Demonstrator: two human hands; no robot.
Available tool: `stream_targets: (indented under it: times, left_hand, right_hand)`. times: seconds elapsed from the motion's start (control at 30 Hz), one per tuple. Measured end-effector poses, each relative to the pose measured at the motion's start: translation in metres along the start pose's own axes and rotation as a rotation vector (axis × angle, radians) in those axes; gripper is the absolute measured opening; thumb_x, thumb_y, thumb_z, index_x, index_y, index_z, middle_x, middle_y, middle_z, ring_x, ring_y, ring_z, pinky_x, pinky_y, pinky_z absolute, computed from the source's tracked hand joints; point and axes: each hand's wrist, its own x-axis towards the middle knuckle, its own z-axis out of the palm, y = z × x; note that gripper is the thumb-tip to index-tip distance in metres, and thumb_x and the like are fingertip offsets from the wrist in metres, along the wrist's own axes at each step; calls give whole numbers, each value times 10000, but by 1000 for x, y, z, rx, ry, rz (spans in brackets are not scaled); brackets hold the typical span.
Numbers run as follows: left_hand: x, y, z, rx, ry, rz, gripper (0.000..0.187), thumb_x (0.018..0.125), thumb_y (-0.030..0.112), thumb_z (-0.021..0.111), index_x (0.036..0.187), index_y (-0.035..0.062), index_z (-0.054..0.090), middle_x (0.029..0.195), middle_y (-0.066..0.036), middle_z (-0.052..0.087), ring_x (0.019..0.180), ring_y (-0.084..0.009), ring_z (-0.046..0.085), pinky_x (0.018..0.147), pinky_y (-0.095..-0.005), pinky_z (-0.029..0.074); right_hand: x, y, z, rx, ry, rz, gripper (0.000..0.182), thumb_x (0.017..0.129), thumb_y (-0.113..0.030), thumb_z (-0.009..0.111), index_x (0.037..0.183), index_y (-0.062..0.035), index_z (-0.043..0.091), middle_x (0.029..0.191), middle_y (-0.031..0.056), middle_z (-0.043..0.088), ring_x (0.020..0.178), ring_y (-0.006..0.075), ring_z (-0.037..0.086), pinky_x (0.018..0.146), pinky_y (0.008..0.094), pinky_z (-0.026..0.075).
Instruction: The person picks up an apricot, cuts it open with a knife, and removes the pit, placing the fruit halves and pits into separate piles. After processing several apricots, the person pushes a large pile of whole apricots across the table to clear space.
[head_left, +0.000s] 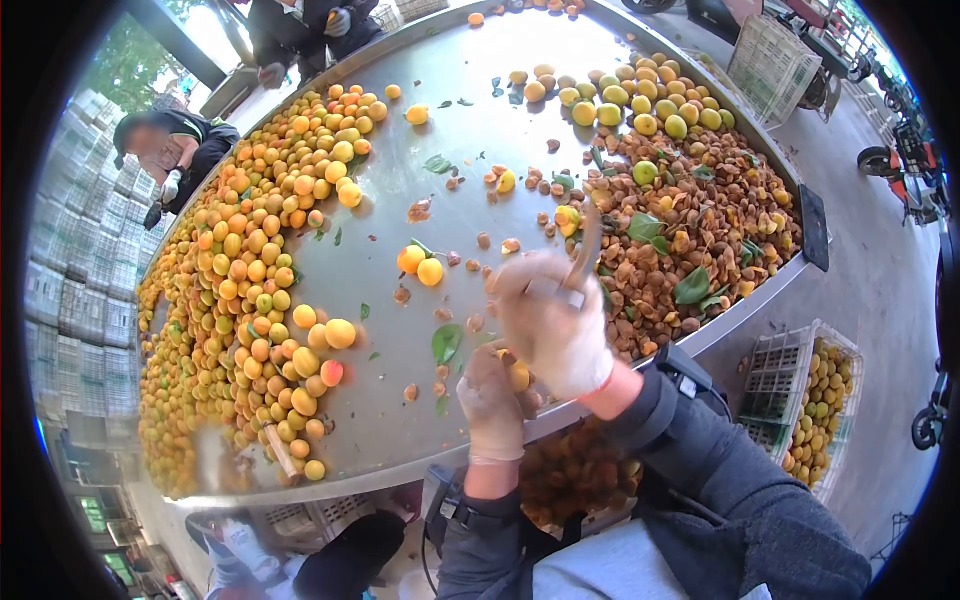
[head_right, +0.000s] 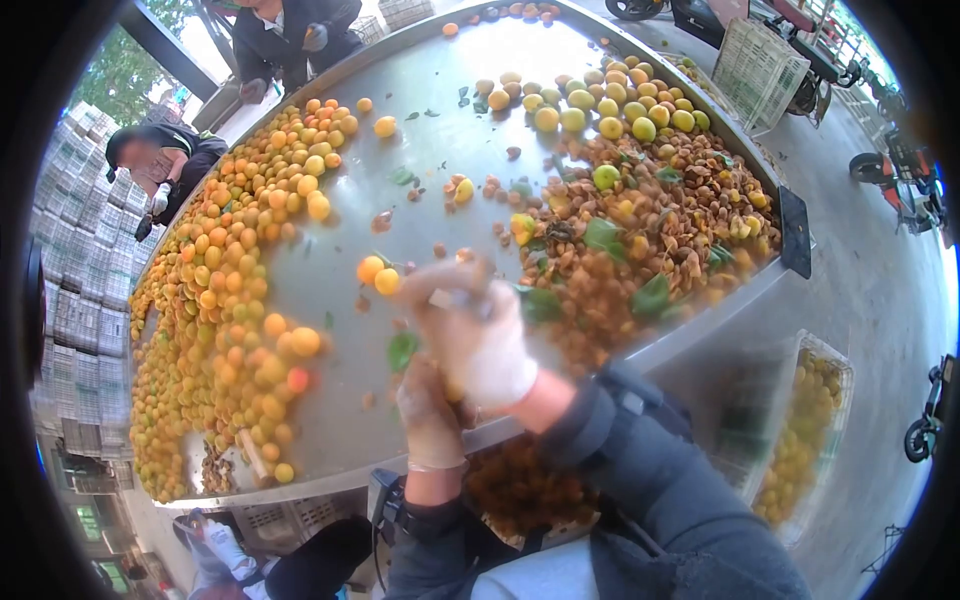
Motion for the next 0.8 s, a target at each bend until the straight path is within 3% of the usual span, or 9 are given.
stream_targets:
  times: [0.07, 0.1, 0.33, 0.4, 0.43, 0.53, 0.6, 0.73, 0.8]
  left_hand:
    - [-1, 7, 0, -49, -13, -69, 304, 949, 315, 472, 981, 39, 598, 642, -54, 563, 413, -116, 478, 361, -226, 337]
    - [-1, 9, 0, -103, -29, -135, 296, 950, 306, 461, 961, 42, 595, 638, -59, 560, 412, -116, 470, 356, -227, 325]
    - [5, 2, -6, -55, -98, -180, 326, 954, 367, 406, 859, 89, 545, 605, -46, 514, 366, -129, 413, 311, -222, 269]
    - [14, -13, -6, 552, -37, 704, 277, 959, 257, 429, 953, 36, 596, 612, -51, 536, 418, -99, 451, 361, -234, 307]
    - [11, -13, -6, 551, -37, 703, 277, 959, 257, 429, 953, 36, 596, 612, -51, 536, 418, -99, 451, 361, -234, 307]
    - [2, -3, -7, 201, -69, 202, 327, 970, 309, 407, 1002, 28, 572, 616, -60, 541, 399, -105, 432, 355, -235, 298]
    - [5, 2, -6, -303, -23, -344, 390, 972, 382, 373, 1046, 45, 555, 621, -61, 554, 369, -114, 401, 345, -230, 283]
    - [18, -30, -25, -336, -105, -370, 485, 963, 494, 360, 1067, 62, 554, 621, -71, 561, 353, -124, 377, 337, -234, 273]
    - [30, -45, -39, -341, -357, -128, 488, 943, 544, 428, 1092, 97, 556, 643, -82, 579, 359, -120, 390, 331, -223, 277]
  right_hand:
    - [11, 4, -9, 785, 235, 774, 149, 843, -14, 520, 949, -53, 617, 598, -7, 459, 437, 118, 412, 401, 254, 337]
    - [14, 9, -2, 785, 327, 800, 131, 844, -4, 503, 919, -61, 593, 543, -34, 307, 379, 75, 237, 358, 239, 198]
    - [9, 13, -1, 952, 428, 905, 144, 851, -9, 500, 933, -59, 608, 552, -28, 340, 390, 75, 277, 365, 237, 234]
    - [-6, 7, 12, 592, 249, 603, 140, 846, -1, 523, 934, -63, 612, 565, -33, 356, 396, 70, 286, 368, 229, 243]
    - [-8, 5, 15, 412, 158, 452, 139, 843, 3, 534, 934, -64, 615, 572, -35, 364, 399, 68, 291, 370, 225, 247]
    - [6, -1, 2, 835, 357, 906, 118, 818, -7, 585, 868, -88, 654, 642, -40, 452, 524, 43, 408, 459, 207, 298]
    - [4, 9, 1, 891, 289, 883, 118, 833, -21, 558, 855, -101, 642, 609, -56, 387, 471, 44, 347, 422, 222, 255]
    - [0, 20, 4, 1062, 328, 936, 167, 851, 2, 480, 947, -77, 593, 565, -30, 344, 389, 79, 281, 351, 240, 218]
    - [2, 20, 4, 1154, 327, 984, 169, 850, -2, 474, 950, -82, 585, 564, -34, 338, 389, 78, 280, 350, 244, 211]
